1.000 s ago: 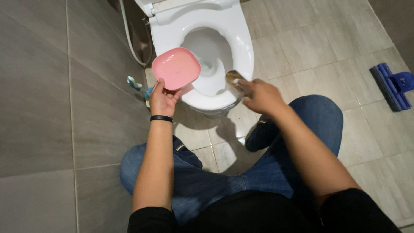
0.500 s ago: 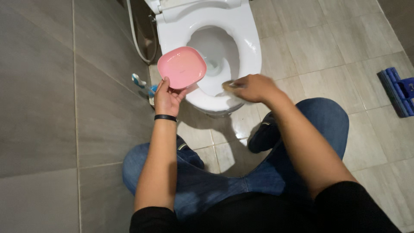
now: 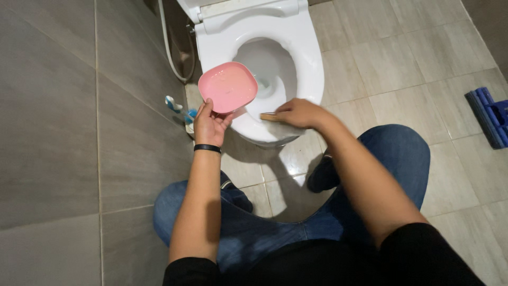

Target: The person cleans the top and rim of a toilet bowl by hand using a brush and a pink container of liquid.

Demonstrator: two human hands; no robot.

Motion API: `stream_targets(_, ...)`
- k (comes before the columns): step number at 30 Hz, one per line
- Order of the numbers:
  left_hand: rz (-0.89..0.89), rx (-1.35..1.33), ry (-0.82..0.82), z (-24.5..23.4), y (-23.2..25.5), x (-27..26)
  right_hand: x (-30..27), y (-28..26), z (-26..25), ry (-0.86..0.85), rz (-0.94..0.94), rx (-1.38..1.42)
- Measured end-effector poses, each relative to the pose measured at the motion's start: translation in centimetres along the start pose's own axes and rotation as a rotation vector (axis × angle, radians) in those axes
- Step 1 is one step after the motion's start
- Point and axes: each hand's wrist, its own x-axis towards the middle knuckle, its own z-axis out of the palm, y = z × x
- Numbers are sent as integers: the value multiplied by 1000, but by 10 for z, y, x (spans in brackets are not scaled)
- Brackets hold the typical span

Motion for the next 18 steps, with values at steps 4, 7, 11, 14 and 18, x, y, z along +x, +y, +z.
stream_targets(4, 3, -24, -14, 0, -1, 2, 20, 0, 34, 77, -69, 242)
stream_targets(7, 4, -22, -12, -2, -1, 3, 8, 5, 35, 86, -98, 164)
stream_targets(11, 1, 7, 2, -1, -1, 2, -34, 3, -8, -15, -34, -43)
stream_targets(14, -16, 14, 13, 5, -2, -1, -60, -12, -40, 2, 86, -267)
stream_targets(18, -10, 46, 9, 13, -4, 0, -62, -32, -48, 74, 195, -435)
